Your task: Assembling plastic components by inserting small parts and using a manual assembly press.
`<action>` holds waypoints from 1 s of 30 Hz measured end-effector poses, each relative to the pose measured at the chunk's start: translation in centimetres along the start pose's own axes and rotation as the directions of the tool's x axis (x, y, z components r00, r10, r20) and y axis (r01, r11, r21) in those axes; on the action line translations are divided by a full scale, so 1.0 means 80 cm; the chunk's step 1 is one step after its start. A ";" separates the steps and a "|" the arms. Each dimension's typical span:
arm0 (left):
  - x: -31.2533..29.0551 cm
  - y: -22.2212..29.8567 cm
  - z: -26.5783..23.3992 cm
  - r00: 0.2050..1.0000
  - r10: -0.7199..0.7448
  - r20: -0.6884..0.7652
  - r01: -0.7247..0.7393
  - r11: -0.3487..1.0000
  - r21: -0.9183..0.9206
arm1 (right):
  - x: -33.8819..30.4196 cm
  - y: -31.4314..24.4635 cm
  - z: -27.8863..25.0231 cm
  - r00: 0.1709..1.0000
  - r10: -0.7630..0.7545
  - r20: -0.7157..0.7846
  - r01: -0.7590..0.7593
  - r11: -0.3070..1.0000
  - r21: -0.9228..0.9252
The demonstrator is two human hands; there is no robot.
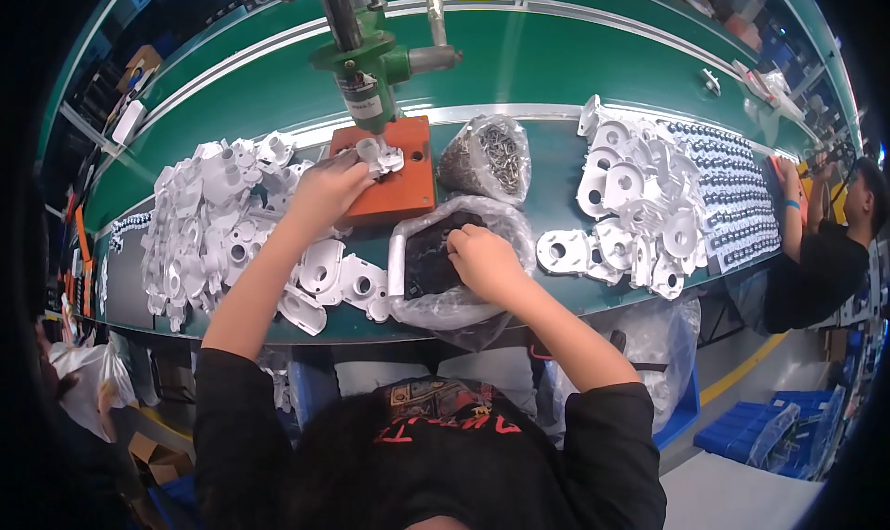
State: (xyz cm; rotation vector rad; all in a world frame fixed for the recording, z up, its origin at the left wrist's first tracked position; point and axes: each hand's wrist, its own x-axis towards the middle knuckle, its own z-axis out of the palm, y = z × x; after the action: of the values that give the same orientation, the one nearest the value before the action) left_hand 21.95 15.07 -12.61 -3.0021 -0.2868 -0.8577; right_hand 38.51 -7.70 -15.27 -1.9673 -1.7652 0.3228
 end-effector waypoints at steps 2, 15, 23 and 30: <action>-0.007 -0.005 0.006 1.000 0.006 0.025 -0.007 0.999 0.032 | 0.002 -0.002 -0.005 0.999 0.030 -0.041 -0.024 0.989 0.147; -0.002 0.013 -0.008 0.969 -0.135 0.209 0.142 0.990 -0.020 | 0.178 0.009 -0.014 0.960 0.274 -0.064 -0.168 0.740 0.651; -0.007 0.011 -0.007 0.964 -0.152 0.220 0.152 0.988 0.016 | 0.220 0.015 0.016 0.984 0.087 -0.155 0.002 0.867 0.499; -0.001 0.017 -0.010 0.953 -0.182 0.241 0.186 0.982 0.006 | 0.216 -0.008 0.002 0.987 0.097 -0.125 -0.081 0.989 0.127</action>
State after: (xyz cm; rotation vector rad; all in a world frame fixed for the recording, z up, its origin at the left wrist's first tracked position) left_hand 21.69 13.68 -11.96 -3.1331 -0.5738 -0.5013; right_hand 40.32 9.29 -12.73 -1.9384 -1.5434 0.3157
